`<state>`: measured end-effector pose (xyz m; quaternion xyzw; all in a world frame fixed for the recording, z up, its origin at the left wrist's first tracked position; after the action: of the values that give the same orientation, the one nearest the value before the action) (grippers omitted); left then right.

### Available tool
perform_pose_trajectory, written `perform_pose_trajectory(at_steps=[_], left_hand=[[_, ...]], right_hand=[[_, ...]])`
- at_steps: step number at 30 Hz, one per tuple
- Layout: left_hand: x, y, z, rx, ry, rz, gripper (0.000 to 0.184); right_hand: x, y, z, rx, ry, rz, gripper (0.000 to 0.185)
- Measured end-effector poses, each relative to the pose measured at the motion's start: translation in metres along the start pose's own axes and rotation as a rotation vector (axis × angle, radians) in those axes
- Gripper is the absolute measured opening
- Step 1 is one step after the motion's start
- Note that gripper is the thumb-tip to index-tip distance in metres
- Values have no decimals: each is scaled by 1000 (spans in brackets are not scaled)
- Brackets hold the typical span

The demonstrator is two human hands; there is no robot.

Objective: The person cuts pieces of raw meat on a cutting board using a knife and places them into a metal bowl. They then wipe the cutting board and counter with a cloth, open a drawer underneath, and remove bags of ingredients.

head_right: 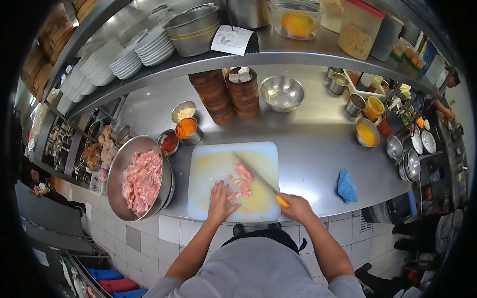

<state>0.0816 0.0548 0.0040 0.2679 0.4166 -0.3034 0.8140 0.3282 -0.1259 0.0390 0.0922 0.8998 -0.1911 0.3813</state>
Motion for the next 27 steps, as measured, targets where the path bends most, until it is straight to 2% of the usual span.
perform_pose_trajectory(at_steps=[5,7,8,10,11,13,15,16,18,21,25,27], left_hand=[[-6,-1,-3,-46,9,91,109],[-10,1,-4,-57,-7,141,113],[-8,2,-5,-61,11,115,113],[-10,9,-5,-68,27,83,112],[-13,15,-3,-40,57,57,108],[-14,26,-5,-17,91,29,103],[-4,34,-2,115,20,-11,82],[5,34,-7,109,21,-17,82],[6,32,-3,177,-98,97,64],[-2,25,8,100,-131,156,56],[-11,20,19,76,-150,178,60],[-14,18,28,71,-48,214,66]], right_hand=[[29,-9,-15,-114,104,-160,49],[26,-15,-5,48,280,-164,47],[26,-17,2,51,282,-169,47],[27,-27,33,179,711,-130,48],[28,-33,46,184,713,-135,48],[30,-46,71,228,911,-71,47],[33,-62,84,233,950,-67,45],[37,-69,90,254,972,-71,46],[49,-78,95,280,1000,-81,46],[72,-90,88,322,1074,-94,48],[106,-94,46,311,1039,-123,52],[131,-94,20,333,1021,-194,50]])
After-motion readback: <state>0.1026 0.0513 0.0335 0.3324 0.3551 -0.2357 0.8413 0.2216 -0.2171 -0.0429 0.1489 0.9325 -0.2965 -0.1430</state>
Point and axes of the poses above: each hand's wrist, its own y-axis towards the middle knuckle, its own x-axis out of the palm, z = x × y, the point moved 7 cm from there along y, towards the middle knuckle, and after that the axes turned 1 degree about -z, right-handed, at the moved point
